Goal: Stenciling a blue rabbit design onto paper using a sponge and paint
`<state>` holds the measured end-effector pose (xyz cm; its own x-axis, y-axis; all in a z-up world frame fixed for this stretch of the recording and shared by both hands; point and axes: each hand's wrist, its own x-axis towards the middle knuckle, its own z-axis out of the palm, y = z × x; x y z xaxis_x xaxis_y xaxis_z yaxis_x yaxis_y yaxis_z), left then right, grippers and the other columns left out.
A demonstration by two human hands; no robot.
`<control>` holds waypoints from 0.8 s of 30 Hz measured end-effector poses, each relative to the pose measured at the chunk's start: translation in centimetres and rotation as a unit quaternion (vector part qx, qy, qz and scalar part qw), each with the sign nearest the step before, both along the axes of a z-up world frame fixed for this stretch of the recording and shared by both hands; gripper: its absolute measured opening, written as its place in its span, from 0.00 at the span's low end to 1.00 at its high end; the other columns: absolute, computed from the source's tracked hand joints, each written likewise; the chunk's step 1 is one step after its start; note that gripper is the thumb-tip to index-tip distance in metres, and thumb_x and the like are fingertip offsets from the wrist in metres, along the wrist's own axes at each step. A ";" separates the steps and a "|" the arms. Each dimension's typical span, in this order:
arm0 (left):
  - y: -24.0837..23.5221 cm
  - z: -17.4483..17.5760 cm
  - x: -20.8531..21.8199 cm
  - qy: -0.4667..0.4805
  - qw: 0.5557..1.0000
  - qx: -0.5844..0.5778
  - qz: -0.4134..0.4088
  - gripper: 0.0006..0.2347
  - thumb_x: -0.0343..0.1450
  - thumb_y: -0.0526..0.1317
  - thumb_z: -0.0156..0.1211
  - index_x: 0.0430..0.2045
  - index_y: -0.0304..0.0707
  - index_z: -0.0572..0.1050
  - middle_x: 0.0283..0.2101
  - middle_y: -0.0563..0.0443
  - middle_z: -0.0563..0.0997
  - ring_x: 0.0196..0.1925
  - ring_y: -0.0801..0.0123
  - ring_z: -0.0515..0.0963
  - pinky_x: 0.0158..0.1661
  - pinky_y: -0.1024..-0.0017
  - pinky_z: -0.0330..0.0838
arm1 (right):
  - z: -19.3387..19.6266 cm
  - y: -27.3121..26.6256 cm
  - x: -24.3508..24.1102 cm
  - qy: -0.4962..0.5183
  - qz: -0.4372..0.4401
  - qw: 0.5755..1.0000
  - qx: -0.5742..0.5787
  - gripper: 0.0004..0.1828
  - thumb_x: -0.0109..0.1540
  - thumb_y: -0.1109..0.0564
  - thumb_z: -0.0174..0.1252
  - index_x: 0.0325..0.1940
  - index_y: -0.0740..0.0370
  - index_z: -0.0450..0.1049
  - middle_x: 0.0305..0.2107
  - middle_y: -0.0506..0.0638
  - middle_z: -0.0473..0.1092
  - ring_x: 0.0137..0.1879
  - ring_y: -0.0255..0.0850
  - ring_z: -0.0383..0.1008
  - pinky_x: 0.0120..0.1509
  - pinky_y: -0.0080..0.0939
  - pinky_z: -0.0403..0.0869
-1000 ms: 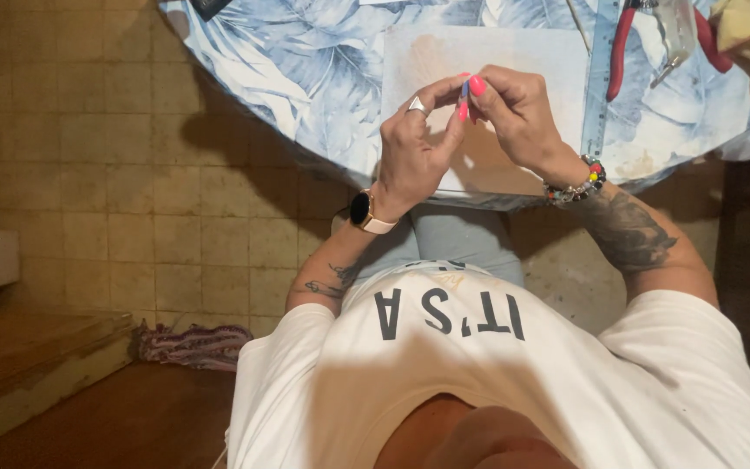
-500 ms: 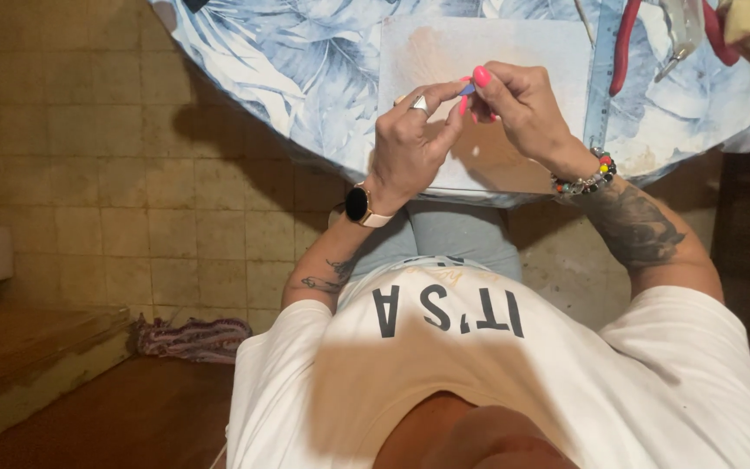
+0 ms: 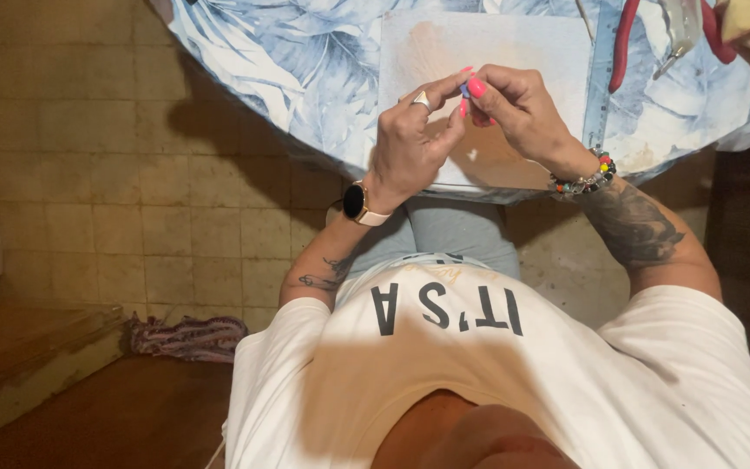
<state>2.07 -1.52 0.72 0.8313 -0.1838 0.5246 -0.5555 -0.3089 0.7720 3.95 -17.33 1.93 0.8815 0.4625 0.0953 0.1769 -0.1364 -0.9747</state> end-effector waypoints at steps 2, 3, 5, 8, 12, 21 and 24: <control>0.0 -0.1 -0.1 0.014 1.000 -0.020 -0.013 0.12 0.64 0.31 0.52 0.41 0.35 0.67 0.43 0.48 0.74 0.42 0.69 0.78 0.45 0.77 0.73 | -0.1 0.0 0.0 -0.008 0.001 1.000 -0.007 0.17 0.64 0.51 0.40 0.25 0.62 0.60 0.18 0.45 0.55 0.26 0.31 0.53 0.32 0.28 0.57; 0.0 -0.2 -0.1 0.019 0.999 -0.023 -0.010 0.12 0.64 0.31 0.52 0.41 0.36 0.67 0.43 0.49 0.74 0.42 0.70 0.78 0.45 0.78 0.73 | -0.1 0.0 0.0 -0.020 0.006 1.000 -0.010 0.16 0.64 0.51 0.40 0.26 0.63 0.60 0.18 0.46 0.55 0.26 0.31 0.53 0.32 0.28 0.57; 0.1 -0.3 -0.2 0.026 0.999 -0.028 -0.008 0.12 0.64 0.31 0.52 0.41 0.37 0.67 0.43 0.50 0.75 0.42 0.70 0.78 0.46 0.79 0.72 | -0.2 0.1 -0.1 -0.030 0.012 0.999 -0.014 0.16 0.65 0.52 0.39 0.26 0.63 0.60 0.18 0.46 0.55 0.26 0.32 0.53 0.32 0.28 0.57; 0.1 -0.2 -0.1 0.023 0.999 -0.025 -0.007 0.11 0.65 0.31 0.52 0.41 0.36 0.68 0.43 0.49 0.74 0.42 0.70 0.78 0.46 0.78 0.73 | -0.1 0.2 0.0 -0.040 0.009 0.999 -0.026 0.19 0.65 0.51 0.38 0.23 0.63 0.58 0.17 0.46 0.54 0.25 0.33 0.53 0.32 0.29 0.55; 0.2 -1.3 -0.4 -0.007 0.997 0.072 0.031 0.13 0.66 0.37 0.52 0.44 0.39 0.64 0.44 0.50 0.73 0.38 0.67 0.78 0.38 0.74 0.72 | -0.8 -0.8 0.3 -0.174 0.002 0.977 -0.125 0.17 0.65 0.55 0.41 0.25 0.67 0.63 0.17 0.49 0.58 0.23 0.35 0.54 0.28 0.32 0.54; 1.2 -3.3 -2.4 -0.015 0.899 0.436 -0.017 0.19 0.66 0.53 0.43 0.48 0.49 0.65 0.55 0.50 0.62 0.57 0.59 0.63 0.57 0.50 0.31 | -4.1 -6.7 -2.1 -0.393 0.008 0.760 -0.518 0.15 0.61 0.54 0.45 0.20 0.59 0.61 0.17 0.47 0.59 0.25 0.40 0.60 0.22 0.38 0.58; 1.5 -3.7 -2.4 -0.023 0.894 0.446 -0.020 0.19 0.65 0.53 0.46 0.48 0.50 0.66 0.56 0.49 0.61 0.58 0.60 0.60 0.57 0.50 0.33 | -3.3 -4.5 -1.4 -0.415 0.010 0.771 -0.482 0.14 0.59 0.58 0.48 0.18 0.60 0.60 0.16 0.49 0.58 0.23 0.43 0.58 0.25 0.39 0.58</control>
